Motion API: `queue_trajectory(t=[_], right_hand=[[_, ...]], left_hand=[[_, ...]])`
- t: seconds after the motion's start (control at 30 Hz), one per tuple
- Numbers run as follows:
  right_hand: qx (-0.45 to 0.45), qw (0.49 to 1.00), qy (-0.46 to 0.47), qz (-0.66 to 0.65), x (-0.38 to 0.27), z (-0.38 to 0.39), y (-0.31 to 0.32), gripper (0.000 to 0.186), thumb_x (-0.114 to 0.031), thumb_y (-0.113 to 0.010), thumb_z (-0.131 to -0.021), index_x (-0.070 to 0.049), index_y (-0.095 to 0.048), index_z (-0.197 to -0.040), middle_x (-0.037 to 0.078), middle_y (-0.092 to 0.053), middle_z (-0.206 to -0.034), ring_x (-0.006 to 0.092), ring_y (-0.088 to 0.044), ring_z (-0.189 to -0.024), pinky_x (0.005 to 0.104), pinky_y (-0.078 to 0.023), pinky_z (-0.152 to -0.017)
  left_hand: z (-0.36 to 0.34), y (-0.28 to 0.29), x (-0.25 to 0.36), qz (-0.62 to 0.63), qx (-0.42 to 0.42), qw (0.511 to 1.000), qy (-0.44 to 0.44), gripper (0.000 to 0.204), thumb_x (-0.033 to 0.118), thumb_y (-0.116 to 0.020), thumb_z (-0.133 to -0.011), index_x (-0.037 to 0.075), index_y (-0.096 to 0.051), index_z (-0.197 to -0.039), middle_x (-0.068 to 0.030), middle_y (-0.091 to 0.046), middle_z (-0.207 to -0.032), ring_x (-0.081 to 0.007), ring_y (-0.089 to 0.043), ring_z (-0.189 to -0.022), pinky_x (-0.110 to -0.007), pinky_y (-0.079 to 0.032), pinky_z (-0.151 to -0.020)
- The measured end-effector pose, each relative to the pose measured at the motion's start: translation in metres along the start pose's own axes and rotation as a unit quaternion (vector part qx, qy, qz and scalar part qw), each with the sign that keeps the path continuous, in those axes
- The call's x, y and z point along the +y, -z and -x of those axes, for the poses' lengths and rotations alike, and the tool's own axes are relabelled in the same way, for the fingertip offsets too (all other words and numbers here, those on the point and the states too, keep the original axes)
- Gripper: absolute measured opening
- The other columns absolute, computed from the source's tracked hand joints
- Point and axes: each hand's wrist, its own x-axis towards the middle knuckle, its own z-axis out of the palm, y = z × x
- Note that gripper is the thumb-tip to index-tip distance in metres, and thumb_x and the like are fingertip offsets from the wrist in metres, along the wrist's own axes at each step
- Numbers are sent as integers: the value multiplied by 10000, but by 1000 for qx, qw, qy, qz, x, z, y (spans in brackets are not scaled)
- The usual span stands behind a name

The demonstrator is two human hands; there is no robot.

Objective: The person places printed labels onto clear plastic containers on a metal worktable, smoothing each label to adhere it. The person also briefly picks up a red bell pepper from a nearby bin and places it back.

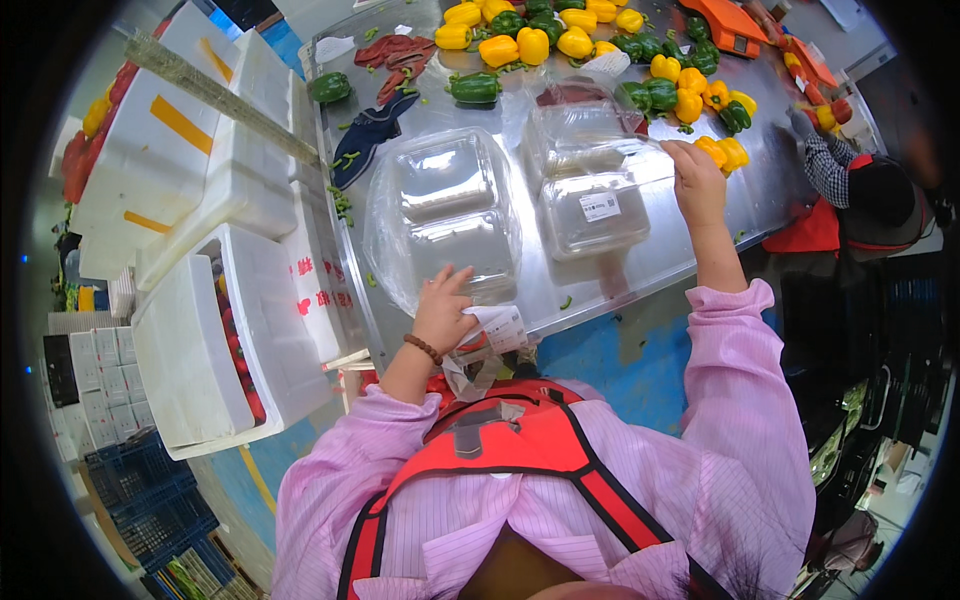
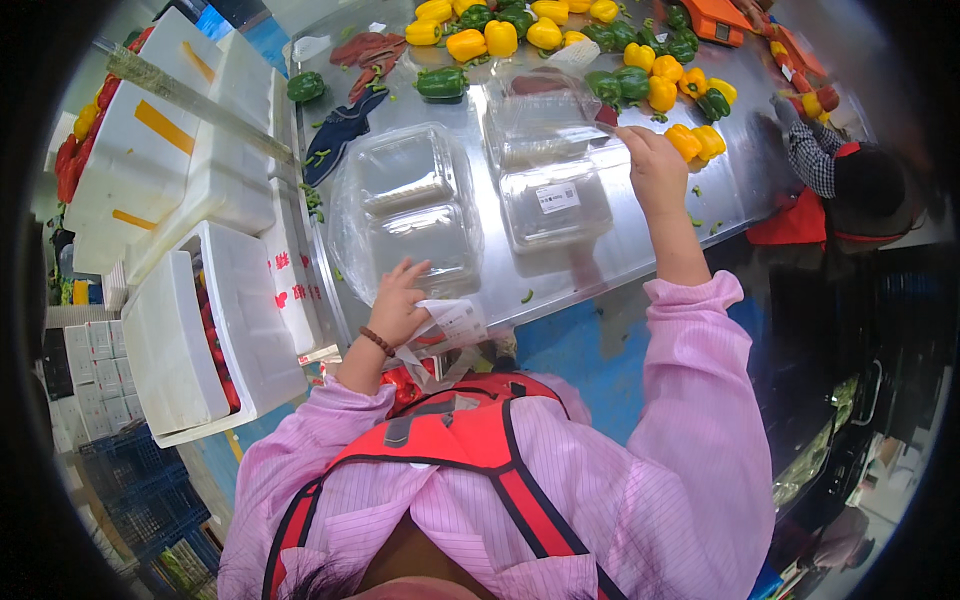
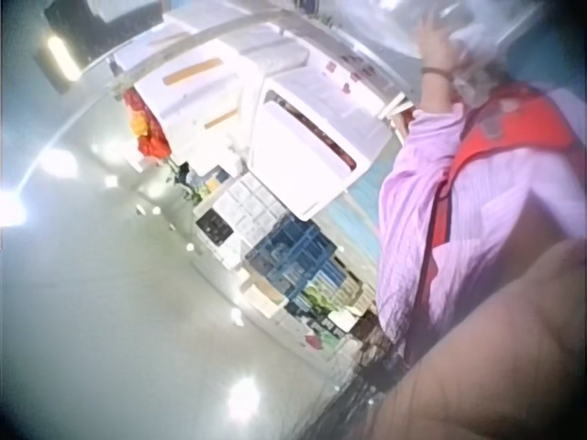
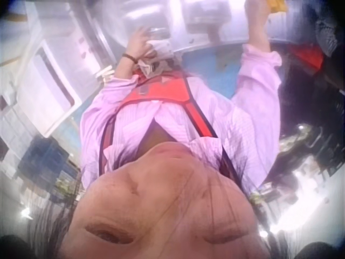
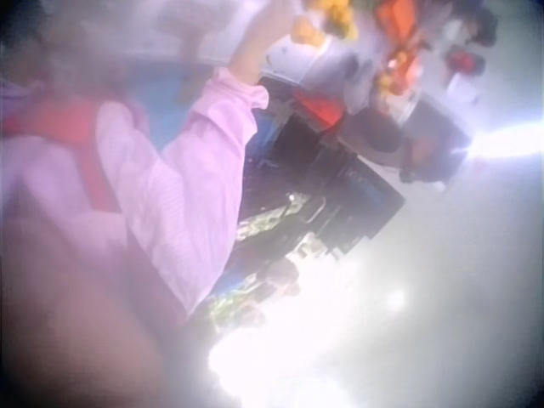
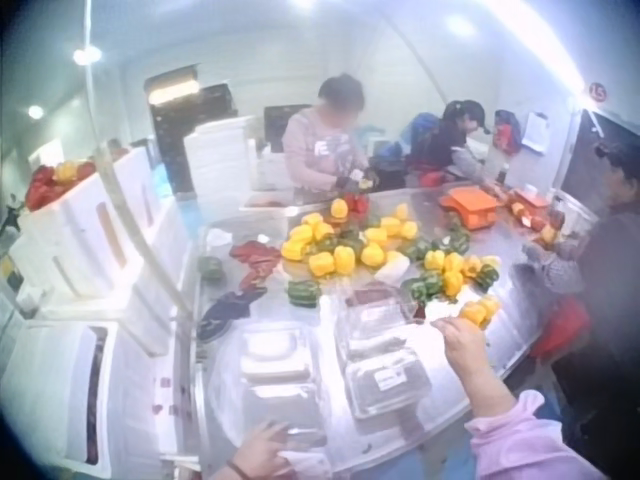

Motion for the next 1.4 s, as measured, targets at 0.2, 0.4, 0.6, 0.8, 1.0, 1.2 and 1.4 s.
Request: queue_trajectory(t=[0.2,0.4,0.6,0.8,1.0,1.2,1.4], right_hand=[[-82,995,44,42,-4,24,3,283,-5,-604,-760,-150,-686,-989,21,-679,-1002,239,-638,-883,348,-523,-719],[-235,971,-28,32,-40,45,-2,541,-104,-755,-704,-120,-597,-1221,116,-589,-1227,304,-551,-1130,406,-455,-923],[-313,836,-128,-433,-164,47,17,703,-201,-798,-724,-25,-501,-1337,139,-531,-1348,287,-474,-1280,427,-365,-1060],[-349,614,-285,-648,-258,47,-21,300,-140,-702,-855,19,-640,-1102,89,-689,-987,140,-632,-871,298,-510,-778],[-349,652,-261,-621,-266,53,-25,235,-148,-712,-846,-7,-659,-1026,52,-679,-893,112,-613,-808,271,-497,-720],[-250,759,-121,-589,-266,50,-29,189,-146,-726,-836,-31,-657,-969,31,-622,-903,96,-561,-827,261,-468,-738],[-211,680,-350,-609,-251,67,-59,188,-157,-682,-867,11,-689,-951,64,-669,-796,119,-590,-684,267,-480,-629]], left_hand=[[4,16,12,-6,81,996,31,161,197,-619,-778,114,-748,-829,-66,-569,-1322,-344,-435,-1284,-571,-310,-1017],[15,51,31,-15,176,984,17,268,181,-524,-881,116,-724,-1048,-96,-642,-1197,-301,-564,-1128,-427,-413,-967],[19,51,33,361,205,905,98,280,153,-506,-967,-27,-616,-1152,-71,-666,-1034,-108,-607,-945,-256,-488,-819],[20,61,33,186,327,926,38,270,33,-579,-815,35,-685,-1063,-134,-673,-1084,-255,-639,-1025,-323,-490,-871],[27,62,38,406,219,884,70,165,-3,-635,-797,28,-693,-948,-71,-695,-904,-156,-648,-844,-288,-507,-735],[28,52,23,255,227,937,74,96,57,-695,-757,54,-666,-848,-84,-656,-783,-216,-639,-704,-312,-502,-630],[36,55,-2,-5,125,988,90,136,116,-721,-701,79,-662,-817,-84,-643,-849,-315,-616,-789,-409,-500,-691]])
